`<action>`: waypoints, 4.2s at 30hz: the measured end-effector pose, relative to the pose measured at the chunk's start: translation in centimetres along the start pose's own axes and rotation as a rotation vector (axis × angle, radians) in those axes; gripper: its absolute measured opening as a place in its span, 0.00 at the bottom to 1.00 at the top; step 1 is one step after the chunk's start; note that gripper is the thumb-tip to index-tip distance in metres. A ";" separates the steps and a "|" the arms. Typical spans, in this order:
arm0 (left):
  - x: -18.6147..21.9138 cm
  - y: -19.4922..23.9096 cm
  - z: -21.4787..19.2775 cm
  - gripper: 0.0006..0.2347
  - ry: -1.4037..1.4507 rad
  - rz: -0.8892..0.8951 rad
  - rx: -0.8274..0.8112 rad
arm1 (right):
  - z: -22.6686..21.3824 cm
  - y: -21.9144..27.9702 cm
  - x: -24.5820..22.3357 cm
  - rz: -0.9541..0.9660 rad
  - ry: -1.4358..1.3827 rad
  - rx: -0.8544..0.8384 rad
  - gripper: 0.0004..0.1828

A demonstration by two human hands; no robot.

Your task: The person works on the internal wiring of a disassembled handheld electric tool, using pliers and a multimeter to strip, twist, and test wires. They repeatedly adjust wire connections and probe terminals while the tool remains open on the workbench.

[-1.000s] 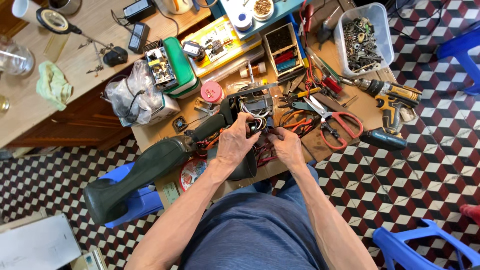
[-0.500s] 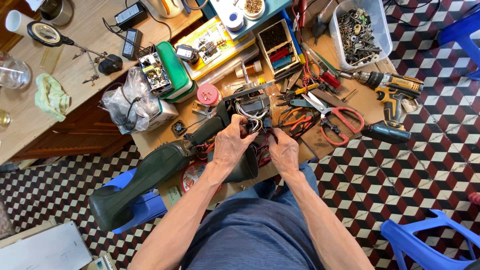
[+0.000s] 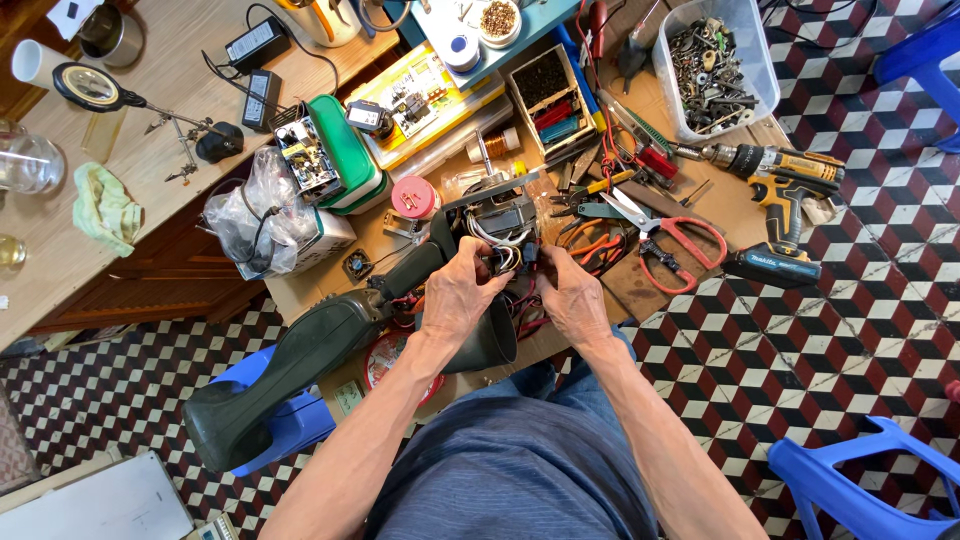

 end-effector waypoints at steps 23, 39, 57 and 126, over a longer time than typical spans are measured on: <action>-1.8 -2.0 0.6 0.21 -0.056 -0.051 -0.011 | -0.7 -1.0 -1.1 -0.041 0.151 -0.114 0.19; -6.2 -2.9 2.7 0.17 0.181 -0.274 -0.168 | 0.9 -3.8 -4.5 0.292 -0.216 -0.020 0.14; -2.4 0.1 -0.7 0.16 0.318 0.068 0.128 | -0.2 -4.7 -5.9 0.126 -0.019 -0.024 0.11; 1.3 -1.1 -4.0 0.07 0.333 0.298 0.060 | -1.5 -7.0 -6.7 0.089 0.103 -0.024 0.12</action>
Point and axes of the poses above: each hand's wrist, its own y-axis away from the middle knuckle, its own z-axis out of the palm, x = y × z, the point moved 9 cm from there along -y, towards the middle knuckle, and after that the axes turned 10 degrees about -z, right-handed, at the moved point
